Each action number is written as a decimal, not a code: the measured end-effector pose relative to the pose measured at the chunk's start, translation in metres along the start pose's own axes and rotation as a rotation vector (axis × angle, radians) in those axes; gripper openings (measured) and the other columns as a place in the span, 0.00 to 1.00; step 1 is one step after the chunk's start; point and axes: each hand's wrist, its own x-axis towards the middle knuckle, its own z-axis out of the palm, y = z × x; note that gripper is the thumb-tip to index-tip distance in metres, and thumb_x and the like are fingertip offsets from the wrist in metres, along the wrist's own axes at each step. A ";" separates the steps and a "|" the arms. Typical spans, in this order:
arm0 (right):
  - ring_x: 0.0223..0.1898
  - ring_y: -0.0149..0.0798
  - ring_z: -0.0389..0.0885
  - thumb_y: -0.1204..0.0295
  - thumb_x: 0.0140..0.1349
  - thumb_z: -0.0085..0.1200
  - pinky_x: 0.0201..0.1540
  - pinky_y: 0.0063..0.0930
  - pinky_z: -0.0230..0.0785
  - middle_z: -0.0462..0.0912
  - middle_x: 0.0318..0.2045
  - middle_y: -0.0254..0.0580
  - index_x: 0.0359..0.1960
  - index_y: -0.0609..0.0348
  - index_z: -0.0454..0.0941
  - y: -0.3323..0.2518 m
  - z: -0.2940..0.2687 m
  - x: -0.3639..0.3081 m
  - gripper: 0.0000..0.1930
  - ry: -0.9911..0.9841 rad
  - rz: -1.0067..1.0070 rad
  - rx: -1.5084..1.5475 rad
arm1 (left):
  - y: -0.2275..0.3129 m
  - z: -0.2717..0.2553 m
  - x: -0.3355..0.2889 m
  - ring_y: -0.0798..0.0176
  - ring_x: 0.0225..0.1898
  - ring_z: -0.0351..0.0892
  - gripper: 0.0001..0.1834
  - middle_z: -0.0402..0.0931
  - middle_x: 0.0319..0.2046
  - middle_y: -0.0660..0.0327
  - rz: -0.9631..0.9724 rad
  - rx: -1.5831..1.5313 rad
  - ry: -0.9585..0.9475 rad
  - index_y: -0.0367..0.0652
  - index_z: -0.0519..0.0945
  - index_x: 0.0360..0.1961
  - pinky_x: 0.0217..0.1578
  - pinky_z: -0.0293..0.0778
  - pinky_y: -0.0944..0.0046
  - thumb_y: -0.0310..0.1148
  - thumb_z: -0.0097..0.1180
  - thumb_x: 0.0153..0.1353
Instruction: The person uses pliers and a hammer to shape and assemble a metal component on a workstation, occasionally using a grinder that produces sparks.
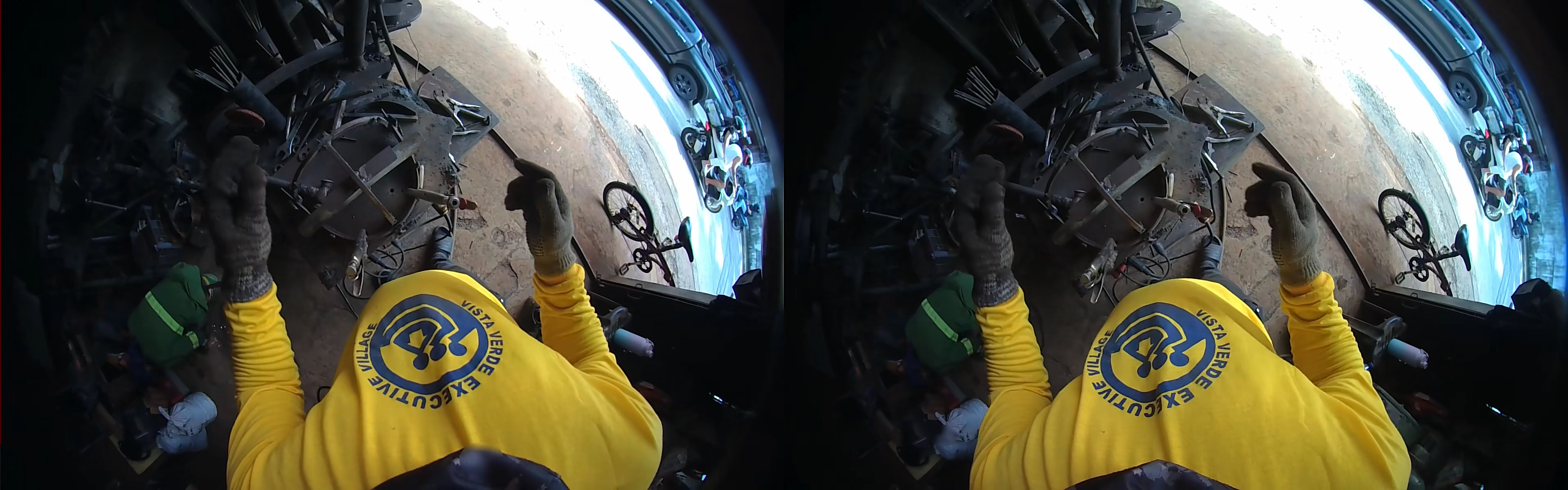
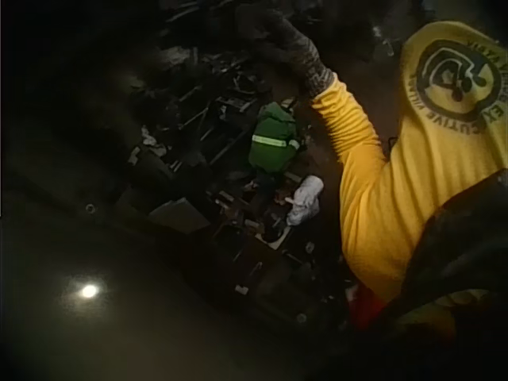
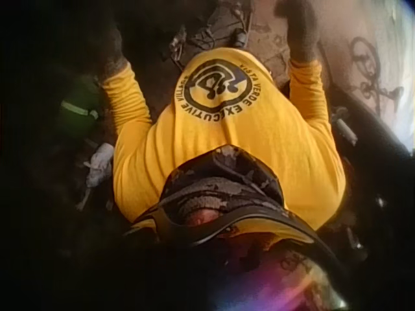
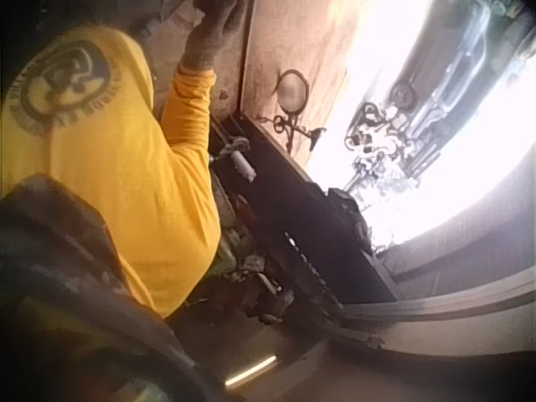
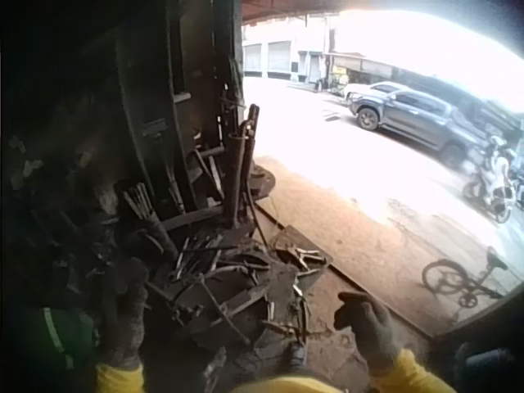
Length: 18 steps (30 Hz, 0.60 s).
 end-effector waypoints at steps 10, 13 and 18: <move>0.60 0.48 0.75 0.58 0.66 0.58 0.62 0.40 0.67 0.75 0.57 0.55 0.67 0.66 0.63 -0.070 0.199 0.013 0.34 -0.763 -0.375 0.055 | 0.095 0.065 -0.027 0.55 0.58 0.73 0.26 0.74 0.55 0.52 -0.027 -0.634 0.030 0.38 0.68 0.60 0.61 0.68 0.57 0.44 0.54 0.69; 0.68 0.52 0.65 0.60 0.63 0.61 0.68 0.44 0.59 0.66 0.65 0.60 0.70 0.64 0.60 -0.064 0.223 -0.003 0.38 -0.843 -0.407 -0.004 | 0.096 0.037 -0.026 0.56 0.55 0.74 0.27 0.75 0.54 0.52 -0.059 -0.618 0.181 0.38 0.67 0.61 0.58 0.70 0.57 0.46 0.52 0.70; 0.73 0.54 0.56 0.60 0.65 0.60 0.72 0.46 0.51 0.58 0.70 0.61 0.72 0.66 0.53 -0.062 0.238 -0.023 0.41 -1.017 -0.226 0.304 | 0.103 -0.008 -0.021 0.57 0.52 0.76 0.29 0.76 0.52 0.52 -0.054 -0.607 0.350 0.38 0.66 0.62 0.54 0.73 0.58 0.49 0.48 0.70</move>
